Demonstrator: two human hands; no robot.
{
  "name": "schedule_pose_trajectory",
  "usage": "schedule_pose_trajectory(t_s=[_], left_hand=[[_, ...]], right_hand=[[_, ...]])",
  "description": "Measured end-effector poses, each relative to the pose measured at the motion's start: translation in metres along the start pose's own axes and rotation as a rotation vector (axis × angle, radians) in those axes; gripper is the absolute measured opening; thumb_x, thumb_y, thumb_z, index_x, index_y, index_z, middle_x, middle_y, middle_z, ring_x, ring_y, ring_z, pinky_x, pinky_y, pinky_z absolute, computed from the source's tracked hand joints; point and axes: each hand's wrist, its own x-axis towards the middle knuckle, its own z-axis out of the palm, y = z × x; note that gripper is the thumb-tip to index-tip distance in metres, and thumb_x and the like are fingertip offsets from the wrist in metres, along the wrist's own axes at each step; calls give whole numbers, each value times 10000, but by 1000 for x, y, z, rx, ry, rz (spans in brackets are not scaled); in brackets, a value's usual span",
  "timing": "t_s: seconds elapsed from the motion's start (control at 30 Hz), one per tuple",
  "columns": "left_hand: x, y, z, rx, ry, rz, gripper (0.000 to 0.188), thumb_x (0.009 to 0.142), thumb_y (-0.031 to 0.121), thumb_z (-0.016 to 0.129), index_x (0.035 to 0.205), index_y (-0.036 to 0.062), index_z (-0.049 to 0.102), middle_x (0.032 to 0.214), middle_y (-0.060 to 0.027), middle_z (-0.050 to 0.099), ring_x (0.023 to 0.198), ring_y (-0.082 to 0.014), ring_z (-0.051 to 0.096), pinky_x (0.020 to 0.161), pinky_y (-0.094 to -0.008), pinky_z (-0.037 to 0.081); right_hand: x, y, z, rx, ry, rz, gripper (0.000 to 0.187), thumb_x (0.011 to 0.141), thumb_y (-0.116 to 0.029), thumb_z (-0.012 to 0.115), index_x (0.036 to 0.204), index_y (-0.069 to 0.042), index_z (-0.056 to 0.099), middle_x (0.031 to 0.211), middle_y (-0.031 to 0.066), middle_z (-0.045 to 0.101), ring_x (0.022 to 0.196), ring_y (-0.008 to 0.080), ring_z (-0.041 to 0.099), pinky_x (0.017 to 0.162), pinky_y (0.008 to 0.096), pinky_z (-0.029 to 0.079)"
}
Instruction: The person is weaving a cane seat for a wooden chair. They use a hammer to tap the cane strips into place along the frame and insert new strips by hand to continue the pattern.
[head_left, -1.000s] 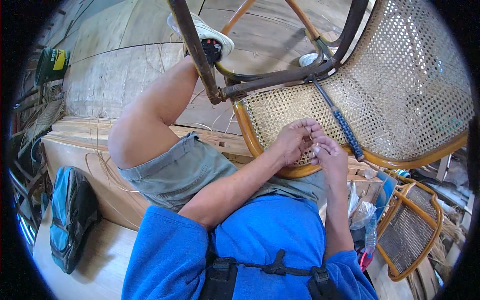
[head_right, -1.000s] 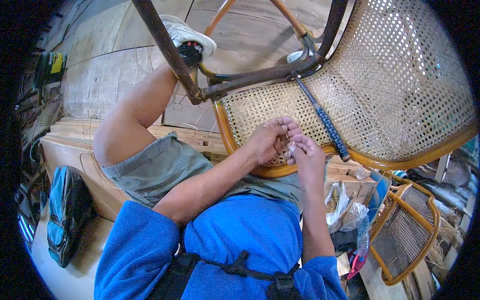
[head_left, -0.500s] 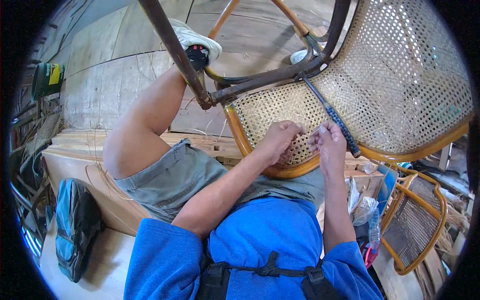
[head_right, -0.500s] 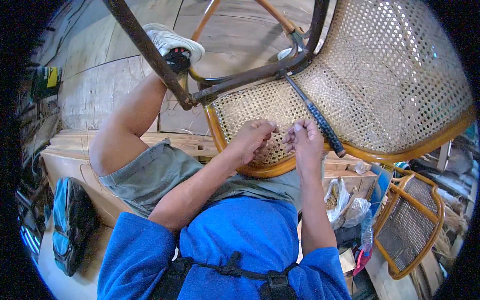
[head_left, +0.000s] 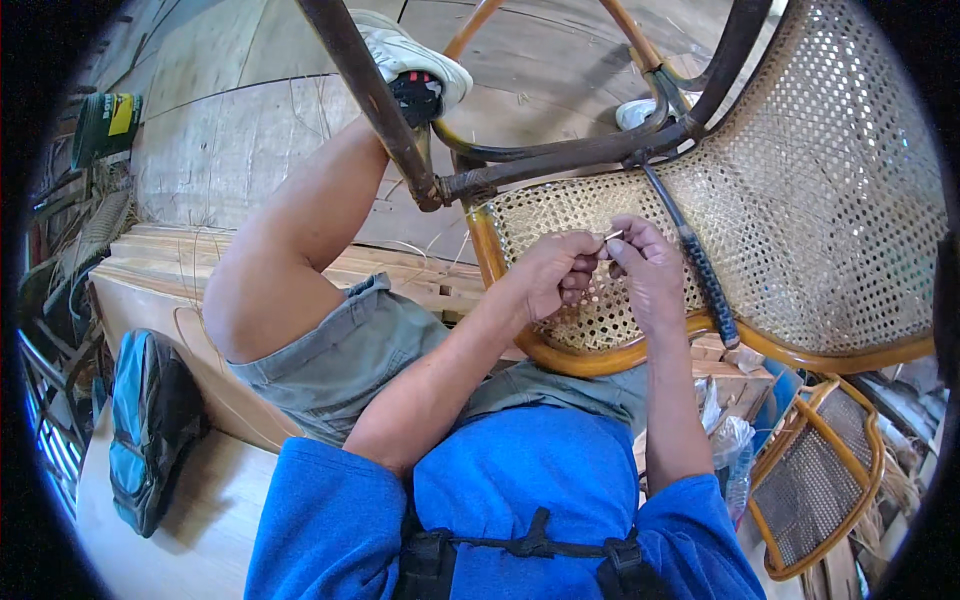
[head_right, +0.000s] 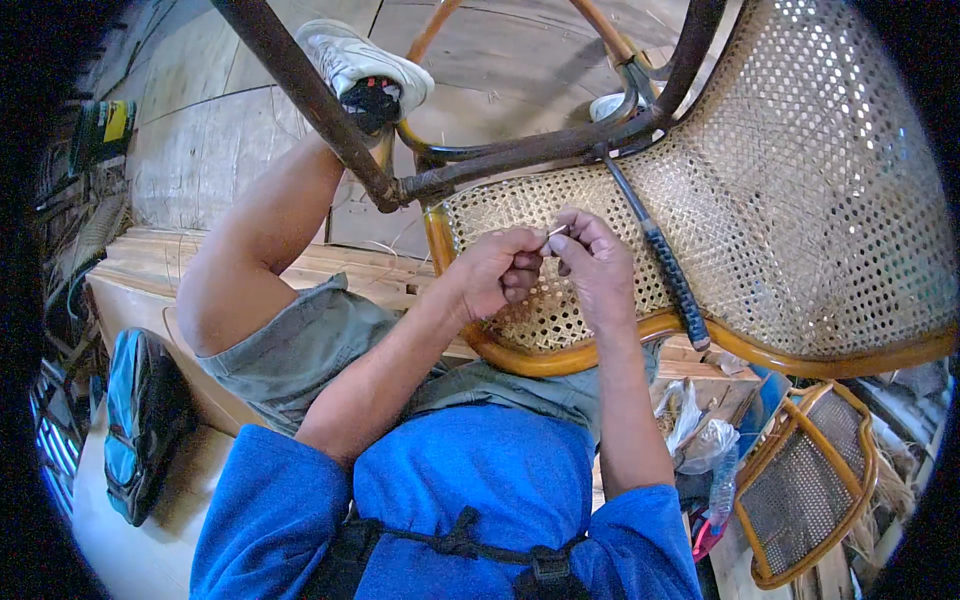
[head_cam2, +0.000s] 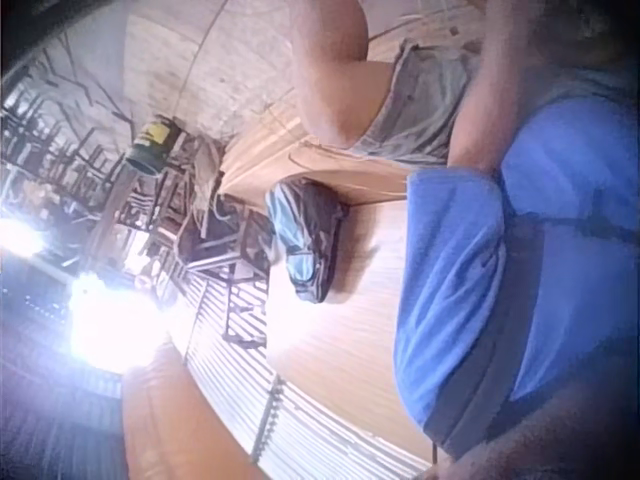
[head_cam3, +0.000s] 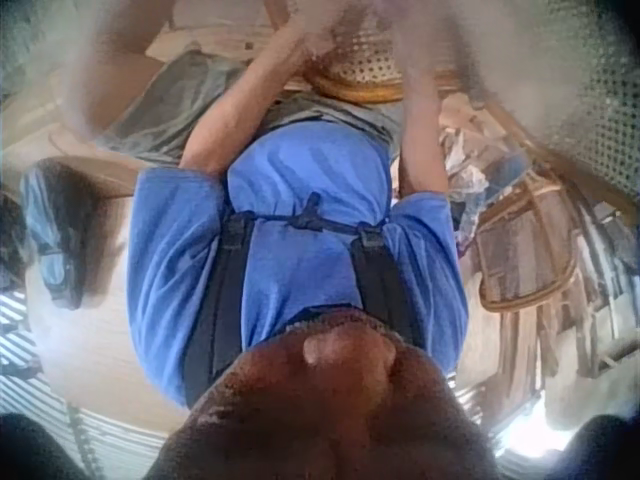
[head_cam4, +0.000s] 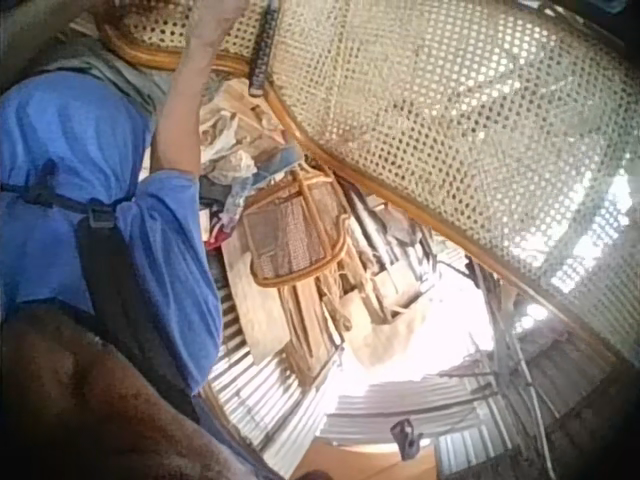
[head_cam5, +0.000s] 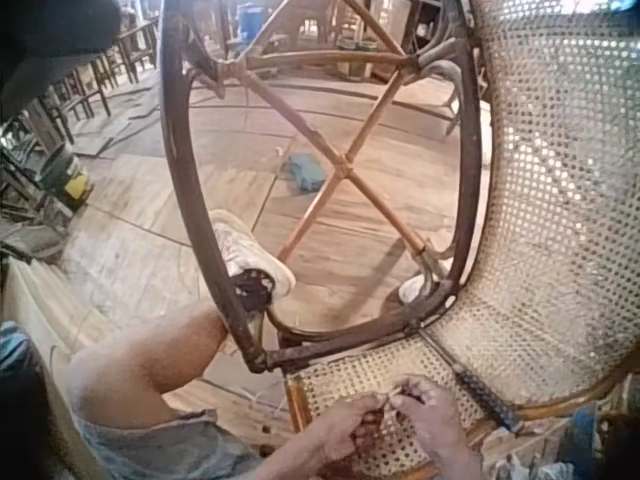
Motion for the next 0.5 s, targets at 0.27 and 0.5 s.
schedule_pose_trajectory(t_s=[0.27,0.5], left_hand=[[31,26,-25,1264,579,779,196,850,235,550,819,52,612,689,-123,633,584,-266,605,534,-378,470],[34,62,-36,1735,820,615,177,828,184,529,801,48,639,745,-169,648,740,-363,643,676,-443,514]], right_hand=[[63,22,-27,-279,45,-35,94,873,-61,548,929,-32,617,740,11,614,646,69,579,541,194,438],[120,39,-32,-677,6,-197,169,825,-76,578,982,-28,613,799,69,641,714,130,600,656,266,477]])
